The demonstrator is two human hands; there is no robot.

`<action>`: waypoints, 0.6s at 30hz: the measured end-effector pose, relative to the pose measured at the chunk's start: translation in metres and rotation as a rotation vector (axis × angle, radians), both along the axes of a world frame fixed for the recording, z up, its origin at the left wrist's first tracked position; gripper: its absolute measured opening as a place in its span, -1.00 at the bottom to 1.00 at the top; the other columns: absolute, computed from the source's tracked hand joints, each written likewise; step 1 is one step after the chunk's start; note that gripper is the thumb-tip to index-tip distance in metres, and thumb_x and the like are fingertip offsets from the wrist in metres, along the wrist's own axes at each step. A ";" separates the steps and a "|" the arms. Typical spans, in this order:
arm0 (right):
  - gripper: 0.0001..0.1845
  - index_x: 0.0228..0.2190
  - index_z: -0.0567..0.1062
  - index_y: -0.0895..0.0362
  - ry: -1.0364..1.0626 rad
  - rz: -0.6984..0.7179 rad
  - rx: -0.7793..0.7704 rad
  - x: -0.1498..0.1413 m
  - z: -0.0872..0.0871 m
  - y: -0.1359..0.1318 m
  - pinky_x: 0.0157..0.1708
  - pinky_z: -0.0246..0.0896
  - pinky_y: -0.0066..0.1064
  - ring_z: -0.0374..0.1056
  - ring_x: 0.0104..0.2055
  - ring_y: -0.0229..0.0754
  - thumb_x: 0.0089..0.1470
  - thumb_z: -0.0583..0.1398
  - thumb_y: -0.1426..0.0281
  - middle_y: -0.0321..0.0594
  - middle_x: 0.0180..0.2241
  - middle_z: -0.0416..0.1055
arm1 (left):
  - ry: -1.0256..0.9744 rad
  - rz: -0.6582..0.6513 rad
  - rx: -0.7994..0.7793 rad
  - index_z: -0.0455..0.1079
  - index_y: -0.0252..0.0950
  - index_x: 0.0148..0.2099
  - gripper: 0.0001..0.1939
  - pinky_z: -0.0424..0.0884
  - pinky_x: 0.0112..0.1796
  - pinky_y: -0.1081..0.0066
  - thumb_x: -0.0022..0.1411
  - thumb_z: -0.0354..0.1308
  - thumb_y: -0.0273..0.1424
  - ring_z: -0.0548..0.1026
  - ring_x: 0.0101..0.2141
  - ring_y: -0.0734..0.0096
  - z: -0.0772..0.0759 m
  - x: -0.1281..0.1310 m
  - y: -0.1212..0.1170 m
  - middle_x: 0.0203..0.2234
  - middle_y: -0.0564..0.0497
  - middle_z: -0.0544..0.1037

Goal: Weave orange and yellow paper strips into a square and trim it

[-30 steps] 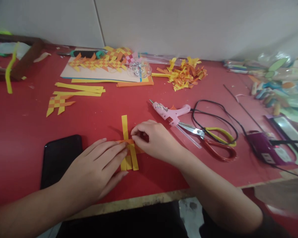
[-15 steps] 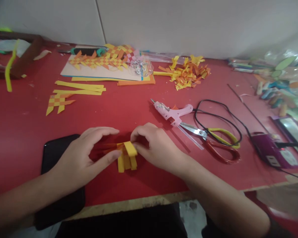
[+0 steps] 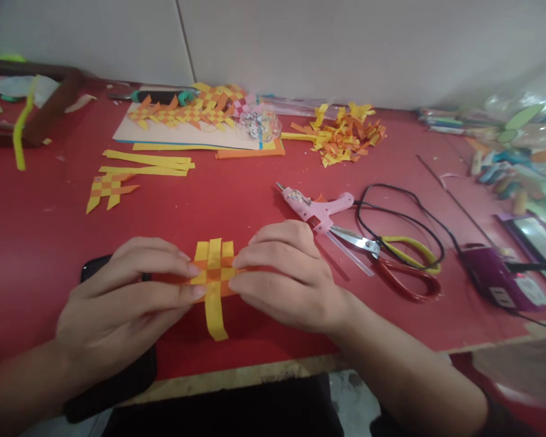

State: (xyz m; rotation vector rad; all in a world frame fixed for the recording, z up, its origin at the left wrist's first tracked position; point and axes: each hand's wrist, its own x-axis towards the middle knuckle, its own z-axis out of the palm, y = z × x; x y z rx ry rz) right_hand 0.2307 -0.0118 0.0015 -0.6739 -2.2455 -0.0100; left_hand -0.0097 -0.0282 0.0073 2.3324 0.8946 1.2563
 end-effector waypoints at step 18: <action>-0.86 -0.32 0.48 0.11 0.028 -0.189 -0.195 -0.013 0.004 0.001 -0.18 0.26 -0.09 0.40 -0.21 -0.03 0.03 0.24 0.54 -0.21 -0.38 0.54 | -0.457 0.127 -1.220 0.48 -0.23 0.04 -0.64 0.56 -0.25 0.51 0.21 0.29 -0.26 0.64 -0.25 0.38 -0.010 0.013 0.006 -0.25 0.02 0.68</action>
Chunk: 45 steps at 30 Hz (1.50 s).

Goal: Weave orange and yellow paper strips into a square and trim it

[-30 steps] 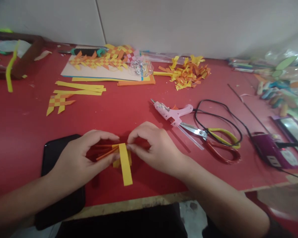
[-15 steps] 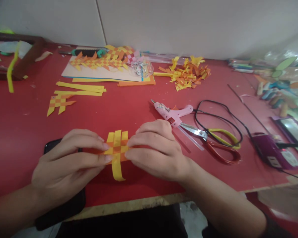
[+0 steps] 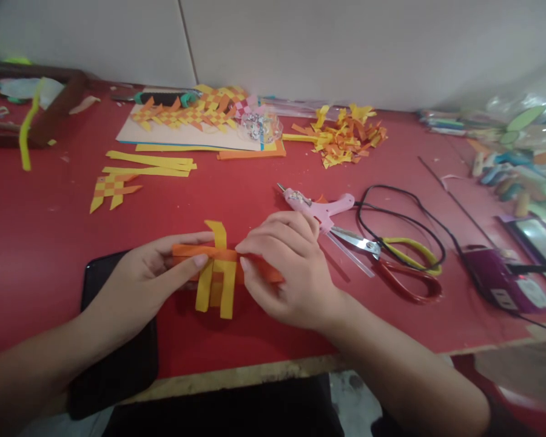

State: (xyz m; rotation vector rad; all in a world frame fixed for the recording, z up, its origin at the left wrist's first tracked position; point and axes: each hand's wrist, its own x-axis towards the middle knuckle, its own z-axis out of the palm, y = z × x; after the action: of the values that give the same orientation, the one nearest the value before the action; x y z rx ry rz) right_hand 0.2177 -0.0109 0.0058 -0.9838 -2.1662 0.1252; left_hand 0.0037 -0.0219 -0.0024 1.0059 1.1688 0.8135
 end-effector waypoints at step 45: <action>-0.45 0.01 0.45 0.17 -0.529 -0.318 -0.186 0.117 -0.033 0.057 -0.10 0.33 0.04 0.42 -0.02 0.14 -0.03 0.01 0.61 0.04 -0.07 0.51 | 0.995 -0.136 1.124 0.02 -0.48 0.33 -0.29 0.13 0.19 -0.23 0.20 0.19 -0.46 0.00 0.32 -0.32 -0.019 0.002 -0.025 0.32 -0.52 -0.04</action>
State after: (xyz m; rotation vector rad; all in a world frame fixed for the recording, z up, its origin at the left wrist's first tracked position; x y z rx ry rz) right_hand 0.3344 0.0462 -0.0273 -1.5987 -2.4557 -0.0997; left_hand 0.0055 -0.0467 -0.0209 2.5931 1.3999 0.8705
